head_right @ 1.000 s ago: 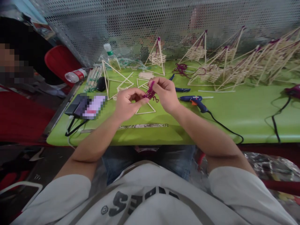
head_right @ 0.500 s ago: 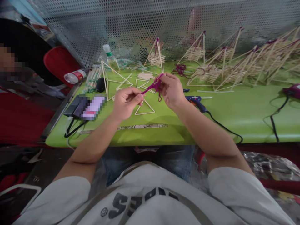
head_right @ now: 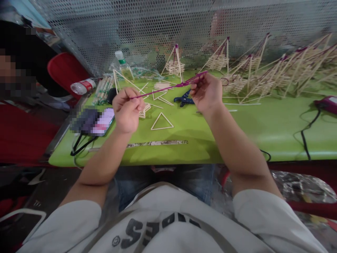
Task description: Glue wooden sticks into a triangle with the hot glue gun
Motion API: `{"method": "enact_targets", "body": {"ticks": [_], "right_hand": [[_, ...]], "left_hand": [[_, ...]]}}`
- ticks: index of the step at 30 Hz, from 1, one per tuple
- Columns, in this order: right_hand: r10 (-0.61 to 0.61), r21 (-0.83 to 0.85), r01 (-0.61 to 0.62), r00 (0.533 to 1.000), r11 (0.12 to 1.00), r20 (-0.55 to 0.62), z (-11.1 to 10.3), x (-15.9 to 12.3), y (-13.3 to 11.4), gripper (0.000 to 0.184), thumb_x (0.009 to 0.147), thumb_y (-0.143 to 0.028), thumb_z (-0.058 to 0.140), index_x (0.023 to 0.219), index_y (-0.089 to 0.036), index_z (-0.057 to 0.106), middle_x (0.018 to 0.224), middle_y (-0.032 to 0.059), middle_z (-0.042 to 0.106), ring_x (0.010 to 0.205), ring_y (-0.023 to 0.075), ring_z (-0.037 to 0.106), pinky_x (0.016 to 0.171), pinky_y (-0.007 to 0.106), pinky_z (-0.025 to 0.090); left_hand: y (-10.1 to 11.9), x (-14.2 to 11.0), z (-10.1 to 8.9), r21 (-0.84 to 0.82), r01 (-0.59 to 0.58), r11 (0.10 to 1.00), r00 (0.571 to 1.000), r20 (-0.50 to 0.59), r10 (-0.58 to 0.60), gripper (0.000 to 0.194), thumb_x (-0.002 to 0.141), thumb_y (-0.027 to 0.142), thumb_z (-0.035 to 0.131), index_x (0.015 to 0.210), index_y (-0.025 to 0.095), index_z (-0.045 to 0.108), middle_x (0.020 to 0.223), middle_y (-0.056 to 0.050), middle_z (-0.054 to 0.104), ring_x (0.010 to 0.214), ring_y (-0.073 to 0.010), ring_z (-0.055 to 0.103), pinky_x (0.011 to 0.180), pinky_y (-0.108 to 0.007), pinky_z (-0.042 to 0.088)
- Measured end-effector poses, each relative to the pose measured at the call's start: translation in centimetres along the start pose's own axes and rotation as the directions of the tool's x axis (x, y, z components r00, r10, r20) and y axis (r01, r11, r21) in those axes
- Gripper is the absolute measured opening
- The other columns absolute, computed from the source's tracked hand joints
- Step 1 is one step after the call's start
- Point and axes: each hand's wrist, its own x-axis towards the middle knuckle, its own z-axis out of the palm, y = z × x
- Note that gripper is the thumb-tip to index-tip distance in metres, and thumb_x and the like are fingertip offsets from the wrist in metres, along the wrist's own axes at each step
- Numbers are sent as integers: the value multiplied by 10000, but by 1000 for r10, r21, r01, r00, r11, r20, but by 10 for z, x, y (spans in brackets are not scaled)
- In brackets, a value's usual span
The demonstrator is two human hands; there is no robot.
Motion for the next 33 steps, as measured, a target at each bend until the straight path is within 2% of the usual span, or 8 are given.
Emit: {"method": "enact_targets", "body": {"ticks": [3, 7, 10, 14, 18, 25, 30, 33], "right_hand": [[65, 84, -66, 998, 994, 9, -17, 7, -5, 516, 645, -543, 1079, 833, -383, 627, 714, 4, 656, 934, 264, 585, 868, 517, 449], [52, 139, -51, 999, 989, -1, -33, 13, -8, 437, 837, -488, 1016, 800, -362, 599, 696, -8, 609, 940, 245, 645, 877, 506, 468], [54, 170, -47, 998, 984, -41, -38, 16, -10, 446, 913, -485, 990, 791, -364, 579, 666, -15, 566, 869, 221, 547, 870, 491, 432], [87, 181, -71, 993, 981, -84, -42, 22, -14, 530, 1039, -493, 928, 743, -361, 508, 617, -19, 447, 801, 215, 409, 849, 482, 385], [71, 107, -65, 996, 992, -53, -51, 28, -19, 642, 1134, -542, 868, 729, -351, 407, 619, -35, 323, 722, 206, 291, 818, 468, 353], [57, 182, -52, 998, 982, -21, -46, 18, -34, 418, 1137, -410, 826, 817, -346, 564, 666, -35, 512, 699, 189, 293, 785, 470, 333], [-15, 197, 14, 1000, 980, 2, -26, 1, -43, 175, 1173, -333, 664, 1000, -334, 685, 987, 6, 803, 796, 181, 484, 824, 463, 377], [-113, 143, 116, 993, 983, -32, -16, -7, -43, 101, 1107, -379, 740, 1017, -349, 707, 1255, 8, 883, 920, 196, 566, 851, 466, 387]], "left_hand": [[3, 7, -9, 15, 60, 998, 995, -82, -58, 614, 978, 596, 934, 789, 244, 467, 856, -8, 568, 627, -128, 479, 591, -354, 436], [1, 19, -29, 50, 115, 992, 967, -233, -101, 631, 957, 719, 900, 830, 267, 477, 937, -39, 637, 743, -180, 549, 666, -397, 463], [-4, 33, -54, 60, 113, 992, 936, -343, -86, 785, 895, 906, 882, 850, 264, 432, 980, -46, 673, 908, -212, 614, 780, -410, 506], [-7, 51, -101, -62, 70, 996, 947, -309, -86, 1090, 881, 1204, 594, 861, 215, 137, 774, -2, 299, 809, -145, 502, 750, -342, 462], [1, 58, -131, -53, 126, 991, 971, -199, -134, 1087, 934, 1192, 536, 894, 212, 65, 757, 14, 55, 620, -127, 120, 558, -363, 160], [29, 56, -111, 200, 38, 979, 867, -494, 67, 691, 1253, 833, 212, 966, 232, 25, 760, 18, 47, 625, -144, 20, 606, -423, 79], [40, 56, -103, 270, -43, 962, 770, -604, 204, 900, 1109, 1007, 454, 951, 225, 40, 793, 25, 44, 673, -131, 3, 650, -388, 79], [41, 56, -104, 191, -99, 977, 756, -623, 198, 853, 1087, 825, 639, 934, 227, 51, 795, 32, 38, 675, -123, 7, 654, -386, 71]]}}
